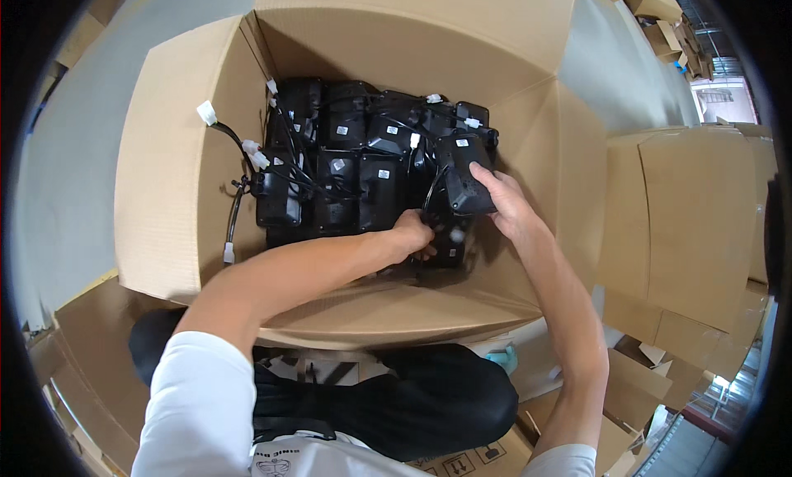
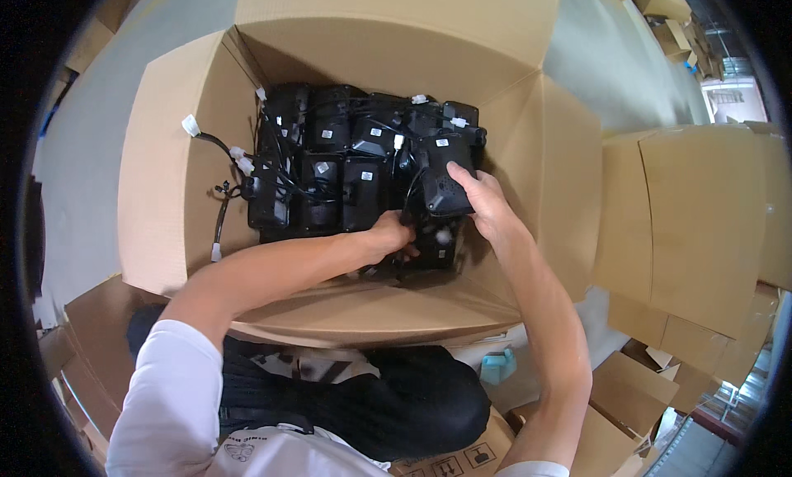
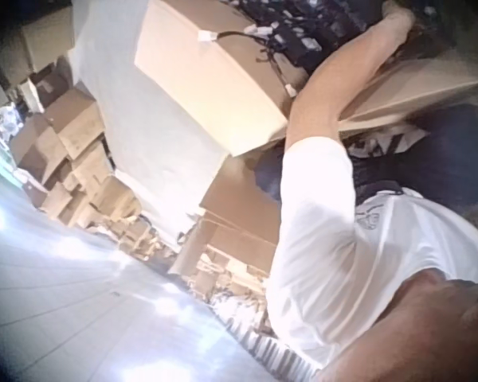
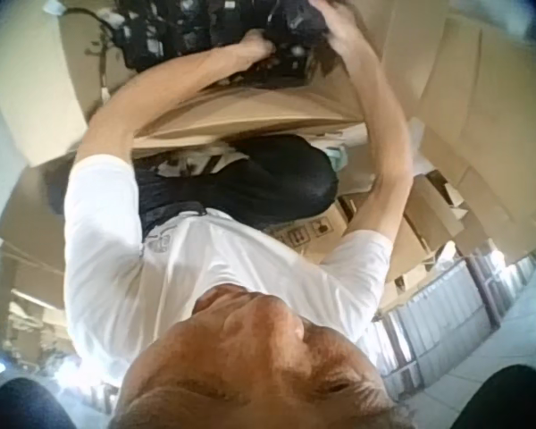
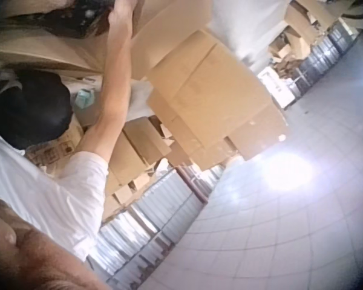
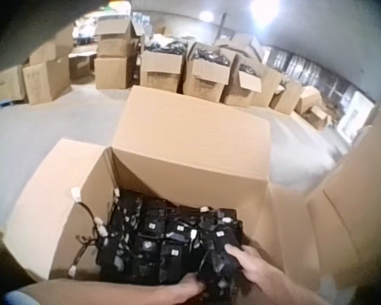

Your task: The person takes electronic display units with attached cables from a large cardboard box and packs them into another cardboard box by hand.

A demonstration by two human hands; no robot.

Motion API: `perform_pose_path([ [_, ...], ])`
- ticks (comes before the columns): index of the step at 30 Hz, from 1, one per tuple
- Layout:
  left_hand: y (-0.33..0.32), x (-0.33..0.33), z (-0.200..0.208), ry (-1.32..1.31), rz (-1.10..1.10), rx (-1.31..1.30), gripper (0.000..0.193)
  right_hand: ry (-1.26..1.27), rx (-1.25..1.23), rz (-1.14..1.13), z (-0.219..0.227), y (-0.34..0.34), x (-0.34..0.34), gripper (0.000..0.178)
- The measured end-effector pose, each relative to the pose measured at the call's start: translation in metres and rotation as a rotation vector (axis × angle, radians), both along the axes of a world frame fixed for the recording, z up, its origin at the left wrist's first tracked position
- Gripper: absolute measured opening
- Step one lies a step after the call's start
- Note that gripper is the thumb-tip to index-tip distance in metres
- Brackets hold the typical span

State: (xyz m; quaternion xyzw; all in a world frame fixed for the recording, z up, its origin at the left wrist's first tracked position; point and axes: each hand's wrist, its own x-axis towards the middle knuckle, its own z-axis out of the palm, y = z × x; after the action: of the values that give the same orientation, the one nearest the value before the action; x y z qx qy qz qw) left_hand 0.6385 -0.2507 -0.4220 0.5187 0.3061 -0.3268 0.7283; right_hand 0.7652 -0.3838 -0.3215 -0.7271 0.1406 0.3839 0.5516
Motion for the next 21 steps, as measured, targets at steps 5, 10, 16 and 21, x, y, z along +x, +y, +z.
perform_pose_path([
  [5, 0.073, 0.004, 0.054, -0.151, -0.7, 0.573, 0.016, 0.186, 0.184, 0.058, -0.032, -0.011, -0.01, 0.057],
  [10, 0.109, 0.001, 0.082, -1.012, -0.956, 1.584, 0.033, 0.302, 0.145, 0.245, -0.073, -0.024, -0.035, 0.048],
  [16, 0.08, -0.048, 0.024, -1.12, -1.072, 1.634, 0.056, 0.139, 0.029, 0.31, -0.095, -0.02, -0.051, 0.044],
  [21, 0.09, -0.028, -0.003, -1.101, -1.008, 1.773, 0.053, -0.09, -0.198, 0.341, -0.132, -0.003, -0.043, 0.061],
])
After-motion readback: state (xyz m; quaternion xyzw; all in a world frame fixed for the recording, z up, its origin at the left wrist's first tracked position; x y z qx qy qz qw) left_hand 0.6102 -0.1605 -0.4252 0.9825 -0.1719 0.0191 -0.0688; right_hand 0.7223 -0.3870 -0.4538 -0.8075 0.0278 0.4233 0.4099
